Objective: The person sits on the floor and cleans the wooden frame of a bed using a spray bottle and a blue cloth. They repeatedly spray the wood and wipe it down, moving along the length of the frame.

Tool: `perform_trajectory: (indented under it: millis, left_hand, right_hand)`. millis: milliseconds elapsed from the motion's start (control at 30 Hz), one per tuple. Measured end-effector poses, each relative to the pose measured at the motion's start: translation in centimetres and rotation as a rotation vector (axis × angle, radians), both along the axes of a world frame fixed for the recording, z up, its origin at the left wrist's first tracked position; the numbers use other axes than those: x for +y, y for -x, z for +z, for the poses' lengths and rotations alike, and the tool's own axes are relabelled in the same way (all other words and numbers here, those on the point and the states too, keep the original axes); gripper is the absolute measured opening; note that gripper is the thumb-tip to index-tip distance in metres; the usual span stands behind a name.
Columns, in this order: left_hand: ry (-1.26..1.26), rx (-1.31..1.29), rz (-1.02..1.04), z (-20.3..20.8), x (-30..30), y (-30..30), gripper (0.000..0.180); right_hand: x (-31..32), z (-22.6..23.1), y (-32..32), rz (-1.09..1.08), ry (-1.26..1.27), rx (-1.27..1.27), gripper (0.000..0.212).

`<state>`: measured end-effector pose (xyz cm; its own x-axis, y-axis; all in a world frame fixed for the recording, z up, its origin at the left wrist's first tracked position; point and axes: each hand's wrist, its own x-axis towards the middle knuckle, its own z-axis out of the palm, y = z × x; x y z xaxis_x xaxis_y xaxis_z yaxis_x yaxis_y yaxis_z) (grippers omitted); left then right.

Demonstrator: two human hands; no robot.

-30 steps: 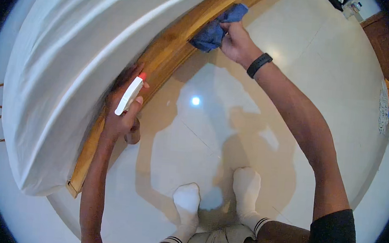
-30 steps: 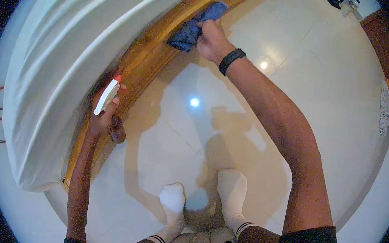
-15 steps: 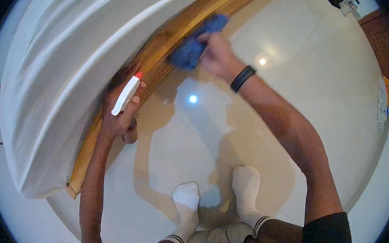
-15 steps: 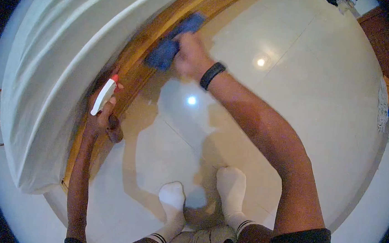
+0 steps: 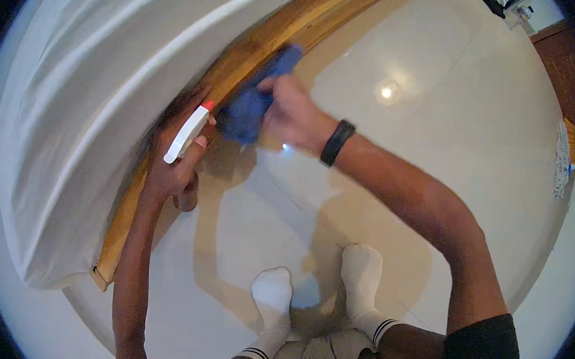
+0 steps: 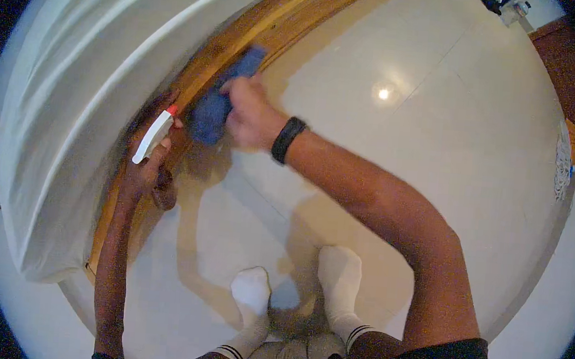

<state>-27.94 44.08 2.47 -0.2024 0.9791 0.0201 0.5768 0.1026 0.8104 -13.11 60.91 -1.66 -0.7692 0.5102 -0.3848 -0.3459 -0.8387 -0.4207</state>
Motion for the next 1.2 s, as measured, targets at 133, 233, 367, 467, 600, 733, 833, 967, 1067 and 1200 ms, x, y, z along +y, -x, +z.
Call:
perform_trajectory:
  millis: [133, 233, 367, 467, 600, 733, 833, 967, 1067, 1200]
  left_hand:
    - [-0.098, 0.035, -0.011, -0.6, -0.4, 0.6, 0.044]
    - [-0.018, 0.029, -0.022, 0.1, -0.1, 0.3, 0.038]
    - [-0.047, 0.059, -0.031, 0.3, 0.3, 0.2, 0.033]
    - [-0.076, 0.058, -0.03, 0.1, 0.4, -0.1, 0.031]
    - [-0.018, 0.073, -0.014, 1.1, -0.1, 0.0, 0.031]
    - [-0.07, 0.071, -0.048, 0.7, 0.2, 0.2, 0.034]
    - [-0.051, 0.074, -0.034, 0.8, 0.4, 0.0, 0.036]
    - [0.024, -0.007, -0.039, 1.1, 0.6, -0.2, 0.037]
    - [0.036, 0.007, -0.034, 0.2, -0.5, 0.8, 0.039]
    - [-0.067, 0.2, -0.078, 0.3, 0.1, 0.1, 0.041]
  right_hand:
    - [9.2, 1.5, -2.1, -0.219, -0.093, 0.002, 0.041]
    - [10.6, 0.5, -2.8, -0.225, -0.099, 0.075, 0.041]
    - [2.7, -0.3, -0.8, -0.019, -0.04, 0.061, 0.04]
    - [-3.1, 1.0, -0.3, 0.031, -0.052, 0.04, 0.039]
    - [0.4, 1.0, -0.3, 0.074, -0.125, 0.026, 0.041]
    - [9.4, 1.6, -2.9, -0.143, -0.169, 0.024, 0.041]
    - [9.8, 1.7, -2.7, -0.169, -0.17, 0.019, 0.042]
    - [3.0, -1.0, -0.3, 0.065, -0.048, 0.058, 0.041]
    - [-4.2, 1.8, 1.1, 0.145, -0.12, 0.007, 0.04]
    - [0.5, 1.1, 1.2, 0.073, -0.05, 0.064, 0.038]
